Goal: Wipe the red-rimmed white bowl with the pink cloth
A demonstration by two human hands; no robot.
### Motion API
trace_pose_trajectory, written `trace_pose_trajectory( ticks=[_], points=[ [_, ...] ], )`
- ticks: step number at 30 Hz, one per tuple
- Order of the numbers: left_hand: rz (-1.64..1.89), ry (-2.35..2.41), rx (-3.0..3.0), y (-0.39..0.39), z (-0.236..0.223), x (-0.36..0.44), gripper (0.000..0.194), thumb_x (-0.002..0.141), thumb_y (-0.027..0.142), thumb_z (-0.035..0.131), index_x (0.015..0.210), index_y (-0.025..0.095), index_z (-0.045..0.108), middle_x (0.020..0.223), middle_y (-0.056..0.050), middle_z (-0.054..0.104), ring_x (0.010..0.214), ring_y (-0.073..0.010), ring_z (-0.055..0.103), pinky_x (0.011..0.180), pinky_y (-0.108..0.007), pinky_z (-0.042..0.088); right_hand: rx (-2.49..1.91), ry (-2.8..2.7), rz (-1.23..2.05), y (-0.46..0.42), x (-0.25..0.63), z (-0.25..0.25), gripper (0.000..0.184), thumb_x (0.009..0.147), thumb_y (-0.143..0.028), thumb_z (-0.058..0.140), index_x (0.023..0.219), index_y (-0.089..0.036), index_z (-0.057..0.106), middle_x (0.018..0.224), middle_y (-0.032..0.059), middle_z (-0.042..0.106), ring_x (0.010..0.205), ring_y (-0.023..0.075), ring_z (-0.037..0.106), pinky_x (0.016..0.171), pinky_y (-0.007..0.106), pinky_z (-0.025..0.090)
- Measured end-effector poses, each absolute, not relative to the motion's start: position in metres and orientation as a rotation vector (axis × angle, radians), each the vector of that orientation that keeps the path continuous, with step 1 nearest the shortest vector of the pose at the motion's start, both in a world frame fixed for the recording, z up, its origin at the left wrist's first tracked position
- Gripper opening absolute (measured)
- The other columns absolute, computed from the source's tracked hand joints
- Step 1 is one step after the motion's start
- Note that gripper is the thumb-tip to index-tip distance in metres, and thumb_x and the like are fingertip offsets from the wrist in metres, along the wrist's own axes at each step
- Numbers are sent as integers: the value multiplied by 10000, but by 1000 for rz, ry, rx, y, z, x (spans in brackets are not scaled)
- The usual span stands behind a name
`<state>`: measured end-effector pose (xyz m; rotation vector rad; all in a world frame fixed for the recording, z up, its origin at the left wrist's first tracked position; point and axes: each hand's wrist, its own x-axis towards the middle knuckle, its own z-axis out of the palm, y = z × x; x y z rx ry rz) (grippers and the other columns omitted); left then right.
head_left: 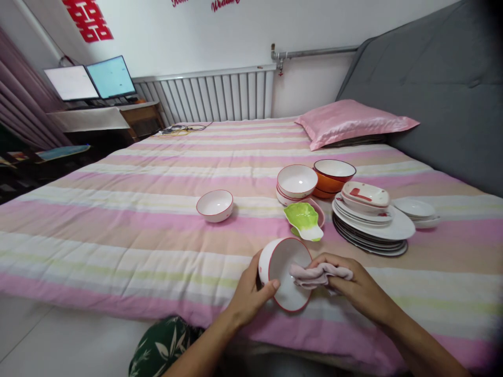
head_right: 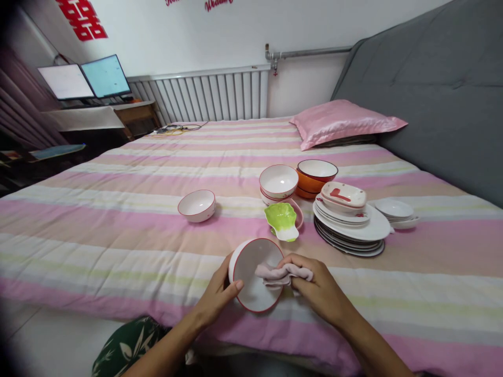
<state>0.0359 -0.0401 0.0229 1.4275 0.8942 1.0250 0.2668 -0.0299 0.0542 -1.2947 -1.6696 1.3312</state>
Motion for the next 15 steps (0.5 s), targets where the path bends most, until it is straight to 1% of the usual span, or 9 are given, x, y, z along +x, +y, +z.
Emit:
trace_pose_trajectory(
  ticks=[7,15],
  points=[
    [1020,916,1447,-40,23,35,631,813,402,584,1359,166,374,1367,-113,470,1210,-282,464,1016,-388,372,-1302,-1682,1333,-30,267,53,167,709,-248,501,803,-180,622,710,14,585,616,152,462,557,247,338],
    [1018,902,1439,-41,23,35,633,819,382,586,1371,178,352,1373,-105,465,1208,-267,466,1020,-368,364,-1282,-1683,1328,-31,268,52,157,711,-212,500,803,-179,624,726,11,601,635,150,464,572,244,340]
  ],
)
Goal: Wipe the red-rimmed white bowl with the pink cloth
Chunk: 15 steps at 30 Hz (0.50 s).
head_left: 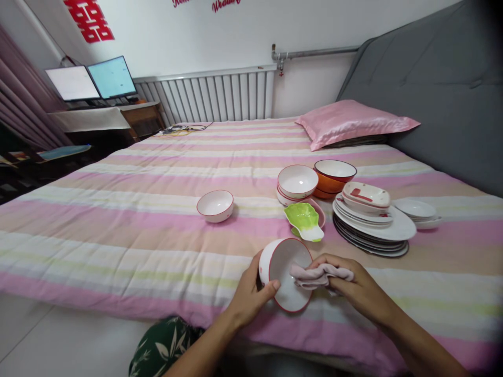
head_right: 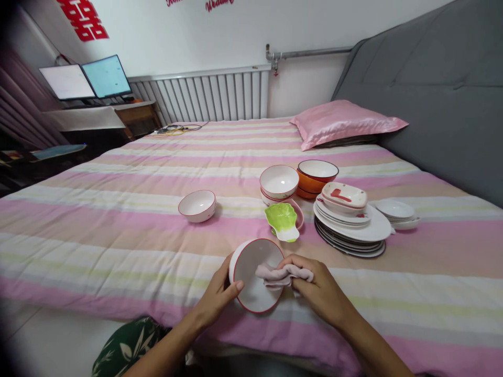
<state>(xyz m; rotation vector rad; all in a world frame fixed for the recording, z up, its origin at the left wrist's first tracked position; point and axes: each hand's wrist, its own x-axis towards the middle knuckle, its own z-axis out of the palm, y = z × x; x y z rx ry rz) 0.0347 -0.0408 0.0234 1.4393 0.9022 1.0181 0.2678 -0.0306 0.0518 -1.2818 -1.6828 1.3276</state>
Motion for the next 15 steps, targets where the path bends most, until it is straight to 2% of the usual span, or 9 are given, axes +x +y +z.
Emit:
trace_pose_trajectory(
  ticks=[15],
  points=[
    [1026,875,1421,-40,22,35,640,823,368,589,1380,178,339,1382,-104,456,1220,-268,456,1018,-368,367,-1281,-1697,1331,-31,268,51,189,711,-201,492,837,-174,631,751,11,614,650,153,477,589,242,346]
  ],
)
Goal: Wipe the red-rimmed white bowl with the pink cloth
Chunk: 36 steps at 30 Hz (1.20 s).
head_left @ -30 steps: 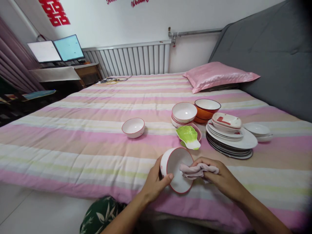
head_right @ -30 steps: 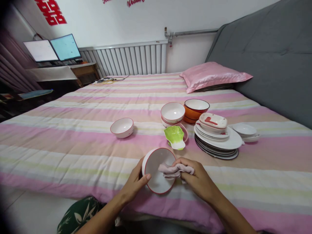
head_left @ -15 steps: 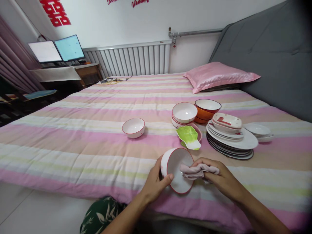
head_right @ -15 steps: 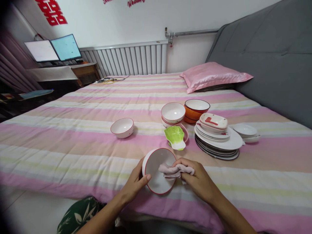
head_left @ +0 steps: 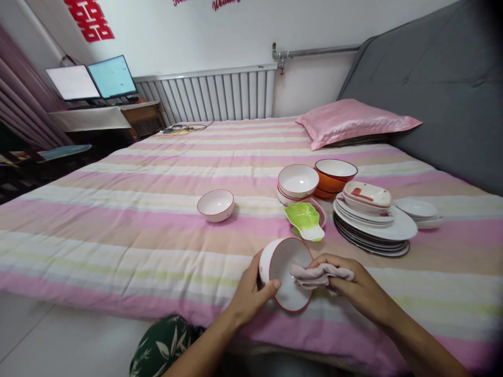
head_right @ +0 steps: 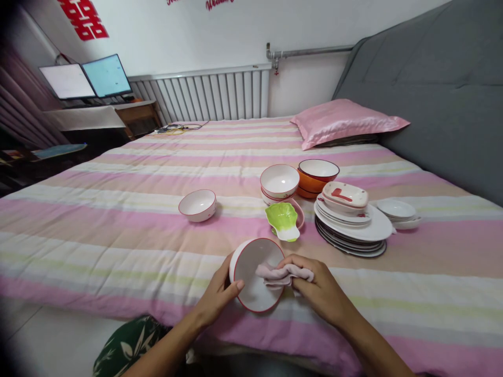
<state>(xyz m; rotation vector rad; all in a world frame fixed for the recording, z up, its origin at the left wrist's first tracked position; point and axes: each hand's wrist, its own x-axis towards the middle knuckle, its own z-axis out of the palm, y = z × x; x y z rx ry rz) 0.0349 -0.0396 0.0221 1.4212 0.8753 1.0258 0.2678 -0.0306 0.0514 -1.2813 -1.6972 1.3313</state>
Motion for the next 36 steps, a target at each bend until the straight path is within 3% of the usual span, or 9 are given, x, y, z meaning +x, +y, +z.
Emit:
trace_pose_trajectory(
  ticks=[36],
  points=[
    [1031,873,1431,-39,19,34,615,825,355,592,1368,184,359,1385,-95,455,1216,-256,458,1024,-361,363,-1267,-1710,1351,-30,265,51,191,705,-184,471,817,-164,625,768,27,616,692,164,504,605,245,366]
  ],
)
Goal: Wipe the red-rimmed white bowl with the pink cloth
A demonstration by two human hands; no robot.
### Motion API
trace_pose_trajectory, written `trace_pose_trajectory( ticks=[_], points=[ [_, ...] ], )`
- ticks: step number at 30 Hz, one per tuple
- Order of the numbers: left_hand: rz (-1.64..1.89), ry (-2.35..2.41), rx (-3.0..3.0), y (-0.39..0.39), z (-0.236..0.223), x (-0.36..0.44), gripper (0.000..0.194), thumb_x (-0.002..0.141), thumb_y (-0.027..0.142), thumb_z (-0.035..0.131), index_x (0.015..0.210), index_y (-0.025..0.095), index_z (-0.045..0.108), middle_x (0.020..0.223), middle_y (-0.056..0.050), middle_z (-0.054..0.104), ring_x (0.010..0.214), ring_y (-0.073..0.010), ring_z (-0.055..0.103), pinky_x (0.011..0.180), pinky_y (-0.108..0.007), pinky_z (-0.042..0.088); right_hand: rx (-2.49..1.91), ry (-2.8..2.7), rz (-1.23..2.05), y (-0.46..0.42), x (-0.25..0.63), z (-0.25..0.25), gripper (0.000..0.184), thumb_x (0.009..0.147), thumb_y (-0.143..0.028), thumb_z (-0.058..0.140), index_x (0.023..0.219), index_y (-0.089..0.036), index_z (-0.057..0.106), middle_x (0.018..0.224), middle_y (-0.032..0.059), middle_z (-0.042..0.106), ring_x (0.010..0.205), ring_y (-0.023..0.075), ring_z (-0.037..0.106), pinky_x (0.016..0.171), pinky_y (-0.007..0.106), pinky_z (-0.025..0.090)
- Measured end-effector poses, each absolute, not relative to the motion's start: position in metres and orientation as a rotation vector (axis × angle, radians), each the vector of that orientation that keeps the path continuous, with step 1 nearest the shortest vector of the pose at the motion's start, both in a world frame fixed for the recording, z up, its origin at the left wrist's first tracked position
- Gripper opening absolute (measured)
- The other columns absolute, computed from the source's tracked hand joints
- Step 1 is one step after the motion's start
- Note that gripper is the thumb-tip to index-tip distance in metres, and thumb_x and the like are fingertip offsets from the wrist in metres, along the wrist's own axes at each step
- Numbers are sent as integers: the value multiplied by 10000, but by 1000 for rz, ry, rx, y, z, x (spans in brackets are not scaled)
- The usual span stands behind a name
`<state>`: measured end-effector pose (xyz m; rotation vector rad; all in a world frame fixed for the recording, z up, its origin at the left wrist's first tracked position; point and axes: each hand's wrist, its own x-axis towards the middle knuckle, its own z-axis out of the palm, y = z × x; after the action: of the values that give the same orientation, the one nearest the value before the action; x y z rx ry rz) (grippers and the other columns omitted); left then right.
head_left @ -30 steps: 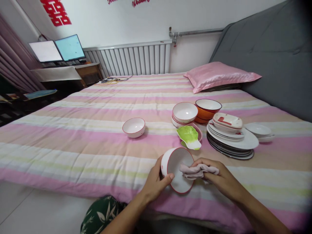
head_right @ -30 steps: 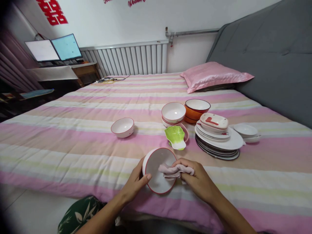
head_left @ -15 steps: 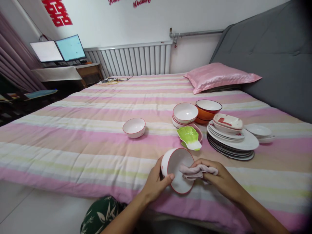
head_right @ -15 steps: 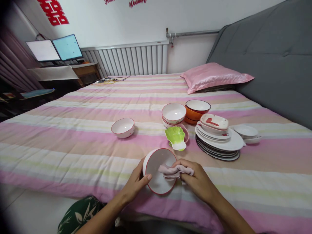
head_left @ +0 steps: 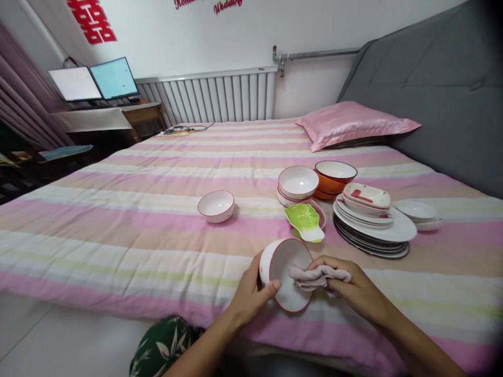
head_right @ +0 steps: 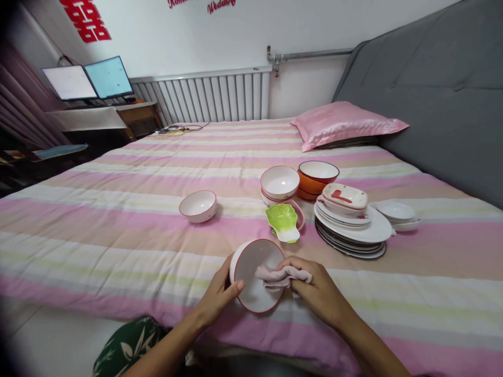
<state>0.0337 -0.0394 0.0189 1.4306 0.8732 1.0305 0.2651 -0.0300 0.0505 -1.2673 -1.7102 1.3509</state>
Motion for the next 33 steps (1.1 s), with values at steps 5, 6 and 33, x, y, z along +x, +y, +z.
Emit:
trace_pose_trajectory(
  ticks=[5,6,33],
  points=[
    [1029,869,1418,-40,21,34,626,821,367,591,1370,181,355,1390,-98,449,1225,-264,452,1026,-364,363,-1273,-1721,1344,-30,265,49,202,704,-184,467,828,-165,625,768,26,618,682,161,500,606,248,360],
    [1028,870,1418,-40,22,35,624,821,371,590,1367,180,358,1390,-99,449,1227,-266,451,1026,-365,363,-1276,-1722,1341,-30,265,49,201,703,-183,466,825,-164,625,764,26,619,677,159,496,604,248,358],
    [1011,948,1442,-38,22,35,610,815,393,583,1353,173,396,1400,-112,438,1241,-289,434,1054,-412,330,-1271,-1766,1211,-29,269,47,249,730,-165,475,896,-160,660,798,30,656,696,168,566,615,254,421]
  ],
)
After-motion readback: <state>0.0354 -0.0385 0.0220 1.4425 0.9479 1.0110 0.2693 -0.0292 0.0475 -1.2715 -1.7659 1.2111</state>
